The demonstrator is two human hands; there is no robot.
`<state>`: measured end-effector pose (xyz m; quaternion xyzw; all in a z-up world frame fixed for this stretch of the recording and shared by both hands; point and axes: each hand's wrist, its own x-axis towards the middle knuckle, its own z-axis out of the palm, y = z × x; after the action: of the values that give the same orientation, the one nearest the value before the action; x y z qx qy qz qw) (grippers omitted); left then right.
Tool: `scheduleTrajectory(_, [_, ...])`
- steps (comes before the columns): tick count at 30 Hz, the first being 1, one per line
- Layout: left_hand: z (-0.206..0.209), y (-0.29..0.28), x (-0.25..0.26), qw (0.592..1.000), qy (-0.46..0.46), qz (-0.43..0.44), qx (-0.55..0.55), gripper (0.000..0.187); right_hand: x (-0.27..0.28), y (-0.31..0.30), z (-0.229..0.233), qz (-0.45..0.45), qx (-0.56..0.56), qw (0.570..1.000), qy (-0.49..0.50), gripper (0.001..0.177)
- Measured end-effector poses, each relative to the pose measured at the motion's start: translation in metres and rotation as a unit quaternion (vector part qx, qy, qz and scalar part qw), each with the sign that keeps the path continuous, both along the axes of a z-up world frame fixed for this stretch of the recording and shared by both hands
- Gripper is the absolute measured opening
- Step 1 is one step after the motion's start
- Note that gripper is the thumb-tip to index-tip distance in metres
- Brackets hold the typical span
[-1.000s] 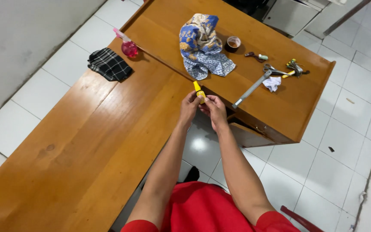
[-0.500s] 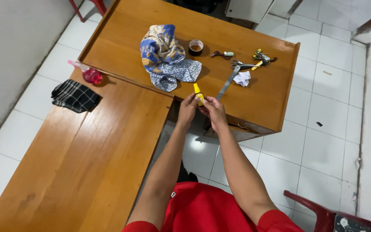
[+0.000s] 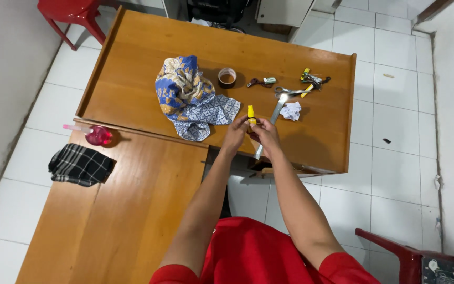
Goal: Clear various items from a wooden desk and place them onto a nearby red chair.
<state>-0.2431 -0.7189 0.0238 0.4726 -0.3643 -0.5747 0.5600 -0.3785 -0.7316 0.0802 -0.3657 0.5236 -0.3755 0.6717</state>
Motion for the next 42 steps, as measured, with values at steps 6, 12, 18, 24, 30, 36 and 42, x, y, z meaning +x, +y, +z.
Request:
scheduleTrajectory(6, [-0.020, -0.048, 0.018, 0.997, 0.051, -0.014, 0.055, 0.038, 0.012, -0.037, -0.025, -0.025, 0.011, 1.000, -0.003, 0.023])
scheduleTrajectory(12, [-0.012, -0.069, 0.027, 0.990, 0.051, -0.042, 0.127, 0.040, 0.019, -0.058, -0.029, -0.073, 0.014, 0.997, 0.005, 0.023])
scheduleTrajectory(18, [0.000, -0.088, 0.024, 0.986, 0.037, -0.057, 0.152, 0.042, 0.011, -0.073, -0.043, -0.098, 0.016, 0.995, -0.014, 0.021])
scheduleTrajectory(24, [-0.032, -0.108, 0.005, 0.991, 0.046, -0.083, 0.092, 0.039, -0.010, -0.089, -0.057, -0.107, 0.015, 0.993, -0.041, 0.027])
scheduleTrajectory(30, [-0.024, -0.127, -0.004, 0.991, 0.024, -0.078, 0.102, 0.037, -0.018, -0.111, -0.048, -0.100, 0.035, 0.994, -0.016, 0.027])
scheduleTrajectory(36, [-0.048, -0.155, -0.001, 0.996, 0.015, -0.040, 0.084, 0.037, -0.008, -0.144, -0.051, -0.052, 0.016, 0.998, 0.024, 0.026])
scheduleTrajectory(42, [-0.045, -0.170, 0.010, 0.996, 0.017, -0.015, 0.084, 0.038, 0.005, -0.182, -0.075, -0.006, 0.006, 0.999, 0.043, 0.030])
